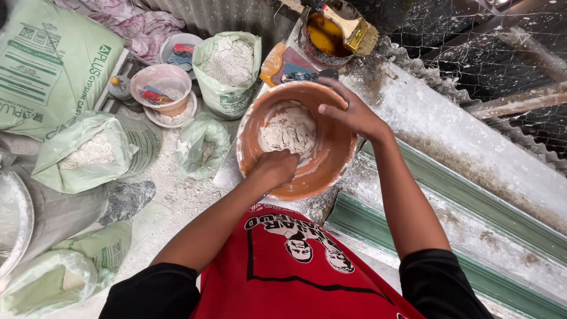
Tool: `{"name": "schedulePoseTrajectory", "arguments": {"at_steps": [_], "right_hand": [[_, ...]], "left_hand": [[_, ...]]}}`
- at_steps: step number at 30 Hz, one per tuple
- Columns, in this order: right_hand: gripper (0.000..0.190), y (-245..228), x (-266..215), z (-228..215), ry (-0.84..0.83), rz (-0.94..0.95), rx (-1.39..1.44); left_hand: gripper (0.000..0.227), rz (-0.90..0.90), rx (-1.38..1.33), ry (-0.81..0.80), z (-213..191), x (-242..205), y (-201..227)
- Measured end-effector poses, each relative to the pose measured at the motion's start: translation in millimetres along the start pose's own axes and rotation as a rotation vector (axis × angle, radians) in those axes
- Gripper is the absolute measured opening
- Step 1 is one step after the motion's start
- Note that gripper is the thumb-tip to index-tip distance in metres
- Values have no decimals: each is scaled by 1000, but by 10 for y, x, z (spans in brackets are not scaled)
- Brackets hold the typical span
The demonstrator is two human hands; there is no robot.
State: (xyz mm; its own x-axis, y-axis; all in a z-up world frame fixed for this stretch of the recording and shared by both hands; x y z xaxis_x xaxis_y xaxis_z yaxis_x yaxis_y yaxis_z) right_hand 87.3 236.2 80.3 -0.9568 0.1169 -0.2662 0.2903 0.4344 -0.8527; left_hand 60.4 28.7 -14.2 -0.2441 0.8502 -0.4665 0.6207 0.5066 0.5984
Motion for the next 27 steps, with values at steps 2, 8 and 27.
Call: {"name": "schedulePoseTrajectory", "arguments": {"at_steps": [2, 8, 27], "right_hand": [[66, 81, 97, 31, -47, -75, 82], [48, -91, 103, 234, -104, -85, 223], [42, -647, 407, 676, -267, -383, -12]], "left_hand": [[39, 12, 81, -2, 59, 50, -68], [23, -206, -101, -140, -39, 142, -225], [42, 302, -83, 269, -4, 691, -209]]}}
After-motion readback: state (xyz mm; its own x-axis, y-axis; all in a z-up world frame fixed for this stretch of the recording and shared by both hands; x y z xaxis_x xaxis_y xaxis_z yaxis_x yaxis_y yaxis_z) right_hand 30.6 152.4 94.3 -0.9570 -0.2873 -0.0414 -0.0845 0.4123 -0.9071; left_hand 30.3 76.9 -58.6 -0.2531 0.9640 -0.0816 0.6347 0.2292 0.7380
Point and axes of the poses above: each hand's wrist, its own x-axis towards the middle knuckle, its own z-axis out of the palm, y = z × x, the point moved 3 cm from there along x, towards the middle knuckle, and after that the axes turned 4 degrees about -y, right-handed, at the moved point
